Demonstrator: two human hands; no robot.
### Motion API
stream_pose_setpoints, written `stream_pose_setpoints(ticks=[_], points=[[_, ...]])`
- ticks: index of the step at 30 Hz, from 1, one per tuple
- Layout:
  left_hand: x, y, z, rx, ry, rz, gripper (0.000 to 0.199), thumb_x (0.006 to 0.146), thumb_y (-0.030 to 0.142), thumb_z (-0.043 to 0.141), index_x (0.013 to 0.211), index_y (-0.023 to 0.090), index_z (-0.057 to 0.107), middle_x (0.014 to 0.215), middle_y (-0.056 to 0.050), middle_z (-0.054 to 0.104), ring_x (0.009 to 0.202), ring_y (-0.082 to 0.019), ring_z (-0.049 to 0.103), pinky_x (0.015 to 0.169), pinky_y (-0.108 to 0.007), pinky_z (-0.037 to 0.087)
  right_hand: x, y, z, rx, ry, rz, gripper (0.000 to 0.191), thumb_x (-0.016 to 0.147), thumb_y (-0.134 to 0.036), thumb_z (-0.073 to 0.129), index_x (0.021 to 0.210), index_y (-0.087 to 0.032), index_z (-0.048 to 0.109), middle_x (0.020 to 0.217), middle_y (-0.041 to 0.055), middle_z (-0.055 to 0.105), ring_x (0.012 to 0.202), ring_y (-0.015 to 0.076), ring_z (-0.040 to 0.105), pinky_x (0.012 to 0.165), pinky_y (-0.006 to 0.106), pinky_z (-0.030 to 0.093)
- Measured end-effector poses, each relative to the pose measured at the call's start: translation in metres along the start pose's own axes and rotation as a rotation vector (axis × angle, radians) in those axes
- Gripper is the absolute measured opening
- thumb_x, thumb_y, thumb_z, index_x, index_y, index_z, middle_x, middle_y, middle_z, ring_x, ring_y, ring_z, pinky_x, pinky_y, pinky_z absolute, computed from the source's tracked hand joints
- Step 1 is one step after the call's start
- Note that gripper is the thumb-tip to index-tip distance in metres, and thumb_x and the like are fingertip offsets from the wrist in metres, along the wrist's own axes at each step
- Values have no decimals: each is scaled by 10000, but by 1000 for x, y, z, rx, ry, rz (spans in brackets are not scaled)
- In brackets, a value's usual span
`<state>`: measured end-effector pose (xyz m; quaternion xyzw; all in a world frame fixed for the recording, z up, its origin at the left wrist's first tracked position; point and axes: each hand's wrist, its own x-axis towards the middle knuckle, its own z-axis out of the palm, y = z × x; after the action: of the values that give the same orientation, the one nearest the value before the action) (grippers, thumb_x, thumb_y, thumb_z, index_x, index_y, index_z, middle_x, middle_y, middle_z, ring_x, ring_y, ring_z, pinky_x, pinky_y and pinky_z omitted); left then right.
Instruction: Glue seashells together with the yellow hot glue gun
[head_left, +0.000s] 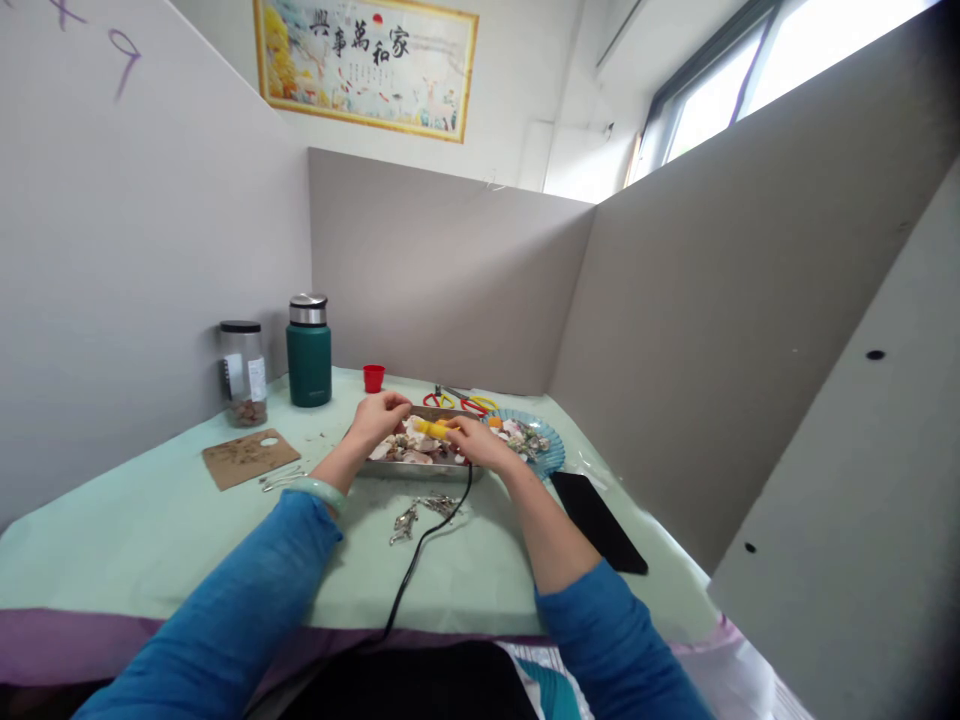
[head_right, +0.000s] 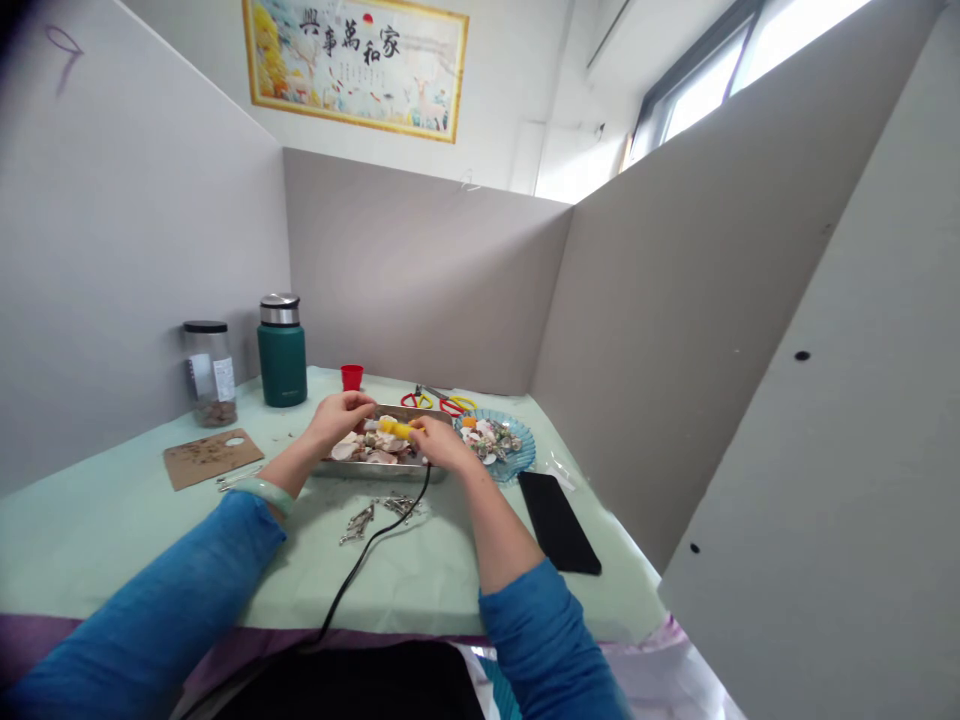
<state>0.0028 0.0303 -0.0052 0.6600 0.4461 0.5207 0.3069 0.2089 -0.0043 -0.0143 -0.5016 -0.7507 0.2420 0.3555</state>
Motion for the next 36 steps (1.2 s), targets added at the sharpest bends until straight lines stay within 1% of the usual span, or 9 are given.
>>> stream_pose_setpoints(ticks=[3, 7, 18, 23, 25, 27, 31, 34, 36], points=[[1, -1, -1, 7, 31, -26, 188, 620, 301, 592, 738, 157, 618, 602, -8, 627, 454, -117, 559, 465, -221, 434, 1, 1, -10, 439, 88, 131, 216, 783, -399, 546, 828, -188, 565, 659, -19, 528, 505, 91, 444, 485, 224, 409], [2, -7, -1, 145, -44, -4, 167, 591, 296, 624, 700, 175, 659, 583, -13, 637, 501, -137, 579, 497, -220, 429, -2, -7, -15, 880, 60, 72, 321, 672, -438, 679, 783, -182, 520, 630, -51, 463, 498, 61, 407, 504, 220, 446], [15, 4, 23, 462, -666, -11, 215, 398, 267, 758, 601, 226, 701, 598, -21, 662, 495, -169, 561, 461, -226, 389, 3, -7, -9, 1051, 174, 178, 281, 560, -237, 705, 680, -178, 458, 558, -64, 460, 456, 48, 393, 417, 181, 376], [33, 1, 33, 710, -220, 121, 106, 474, 143, 675, 448, 197, 587, 543, -72, 620, 625, -223, 605, 604, -263, 422, 2, -8, -11, 1042, 182, 189, 271, 571, -244, 700, 685, -176, 464, 559, -67, 453, 455, 46, 393, 417, 179, 382], [38, 2, 28, 753, -151, 147, 44, 526, 159, 644, 505, 190, 620, 599, -90, 640, 676, -232, 610, 635, -270, 419, 0, -11, -12, 1064, 180, 156, 257, 578, -241, 697, 695, -171, 479, 572, -63, 460, 460, 44, 392, 427, 179, 393], [39, 7, 23, 735, -302, 138, 50, 553, 210, 645, 594, 198, 672, 635, -68, 657, 667, -212, 603, 625, -257, 415, -2, -14, -13, 1104, 177, 106, 252, 577, -218, 696, 730, -168, 503, 602, -56, 482, 481, 47, 411, 450, 179, 412], [28, 19, 22, 791, -848, 131, 335, 556, 342, 682, 875, 243, 714, 874, -13, 696, 762, -174, 608, 657, -216, 423, -4, -19, -15, 1208, 169, 6, 272, 579, -182, 705, 779, -171, 520, 641, -46, 502, 516, 54, 434, 475, 177, 419], [21, 21, 31, 999, -851, 182, 377, 578, 319, 673, 942, 226, 706, 975, -57, 682, 826, -208, 609, 707, -249, 435, -5, -20, -15, 1261, 152, -11, 277, 610, -233, 725, 758, -175, 499, 608, -57, 466, 480, 46, 389, 424, 167, 361], [20, 19, 34, 1104, -720, 170, 326, 610, 283, 655, 920, 198, 710, 950, -99, 682, 841, -238, 617, 727, -279, 441, -5, -19, -15, 1258, 144, 3, 292, 623, -261, 734, 734, -176, 478, 587, -65, 437, 459, 40, 362, 406, 164, 330]])
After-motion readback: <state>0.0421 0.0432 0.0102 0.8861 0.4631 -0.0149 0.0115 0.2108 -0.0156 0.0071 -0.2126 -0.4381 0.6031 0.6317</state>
